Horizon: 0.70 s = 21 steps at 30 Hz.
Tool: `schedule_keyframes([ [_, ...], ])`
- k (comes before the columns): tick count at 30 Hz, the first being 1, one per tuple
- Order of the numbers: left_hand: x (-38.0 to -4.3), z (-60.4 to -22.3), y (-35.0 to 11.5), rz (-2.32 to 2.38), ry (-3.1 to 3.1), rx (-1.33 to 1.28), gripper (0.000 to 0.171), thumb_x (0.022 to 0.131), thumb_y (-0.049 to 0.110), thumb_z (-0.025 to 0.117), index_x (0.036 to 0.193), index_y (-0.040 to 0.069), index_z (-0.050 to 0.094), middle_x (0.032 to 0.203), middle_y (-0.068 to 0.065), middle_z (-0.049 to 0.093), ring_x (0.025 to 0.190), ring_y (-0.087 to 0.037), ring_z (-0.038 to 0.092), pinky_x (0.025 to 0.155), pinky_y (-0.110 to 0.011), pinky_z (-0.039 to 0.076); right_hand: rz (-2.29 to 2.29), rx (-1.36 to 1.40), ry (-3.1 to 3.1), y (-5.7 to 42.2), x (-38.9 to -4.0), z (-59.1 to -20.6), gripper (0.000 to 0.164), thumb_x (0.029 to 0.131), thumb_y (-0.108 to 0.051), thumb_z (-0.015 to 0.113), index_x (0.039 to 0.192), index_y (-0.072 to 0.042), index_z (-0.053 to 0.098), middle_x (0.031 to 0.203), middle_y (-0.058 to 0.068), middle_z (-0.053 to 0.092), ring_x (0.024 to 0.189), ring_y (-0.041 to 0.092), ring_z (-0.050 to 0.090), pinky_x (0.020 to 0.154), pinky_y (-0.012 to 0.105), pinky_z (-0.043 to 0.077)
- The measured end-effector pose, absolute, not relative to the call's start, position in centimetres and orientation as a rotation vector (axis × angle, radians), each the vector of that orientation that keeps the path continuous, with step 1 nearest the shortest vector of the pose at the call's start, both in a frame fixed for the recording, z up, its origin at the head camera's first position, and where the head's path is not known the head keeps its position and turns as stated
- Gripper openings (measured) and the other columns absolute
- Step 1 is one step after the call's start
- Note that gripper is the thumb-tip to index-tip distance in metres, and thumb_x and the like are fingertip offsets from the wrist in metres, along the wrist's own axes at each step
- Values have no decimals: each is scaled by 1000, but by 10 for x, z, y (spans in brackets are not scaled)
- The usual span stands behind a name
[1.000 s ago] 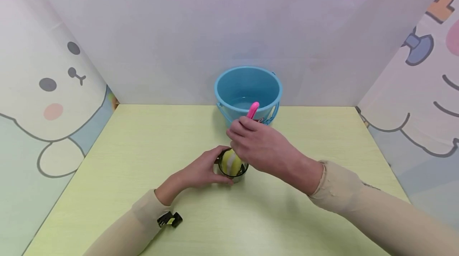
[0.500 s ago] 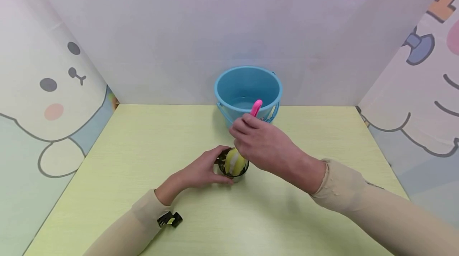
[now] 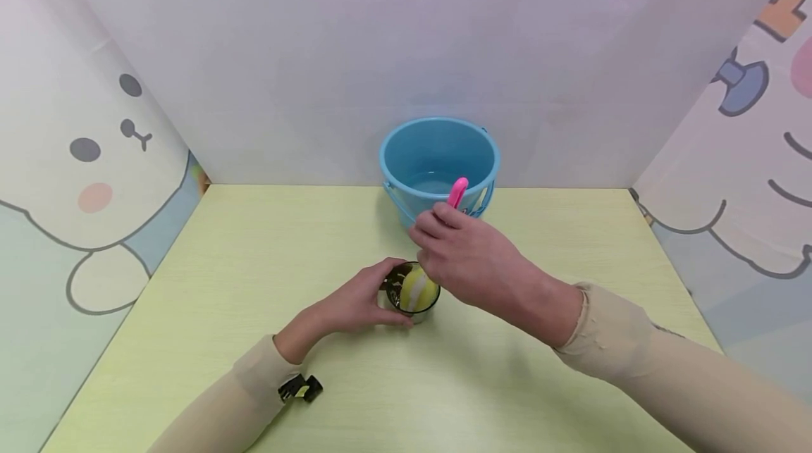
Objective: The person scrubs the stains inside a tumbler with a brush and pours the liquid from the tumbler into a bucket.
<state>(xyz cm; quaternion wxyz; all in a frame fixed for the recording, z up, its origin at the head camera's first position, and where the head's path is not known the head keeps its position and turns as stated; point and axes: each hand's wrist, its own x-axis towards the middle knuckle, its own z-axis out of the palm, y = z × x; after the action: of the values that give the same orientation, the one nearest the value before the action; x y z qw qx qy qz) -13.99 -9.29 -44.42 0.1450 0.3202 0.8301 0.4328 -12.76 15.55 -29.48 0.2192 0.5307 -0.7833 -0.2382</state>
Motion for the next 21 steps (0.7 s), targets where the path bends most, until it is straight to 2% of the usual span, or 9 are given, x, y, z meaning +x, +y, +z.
schedule_keyframes([
  [10, -140, -444, -94, 1250, 2386, 936, 88, 81, 35, 96, 150, 13, 46, 137, 5, 60, 123, -10, 58, 109, -30, 49, -620, 1485, -2163, 157, -125, -295, 44, 71, -22, 101, 105, -13, 75, 113, 15, 61, 113, 33, 50, 98, 43, 42],
  [21, -140, -444, -93, 1243, 2393, 937, 91, 80, 34, 97, 151, 8, 46, 137, 3, 60, 123, -11, 58, 109, -31, 49, -587, 1481, -2140, 154, -125, -298, 42, 72, -20, 100, 103, -12, 73, 114, 14, 62, 124, 35, 51, 102, 44, 43],
])
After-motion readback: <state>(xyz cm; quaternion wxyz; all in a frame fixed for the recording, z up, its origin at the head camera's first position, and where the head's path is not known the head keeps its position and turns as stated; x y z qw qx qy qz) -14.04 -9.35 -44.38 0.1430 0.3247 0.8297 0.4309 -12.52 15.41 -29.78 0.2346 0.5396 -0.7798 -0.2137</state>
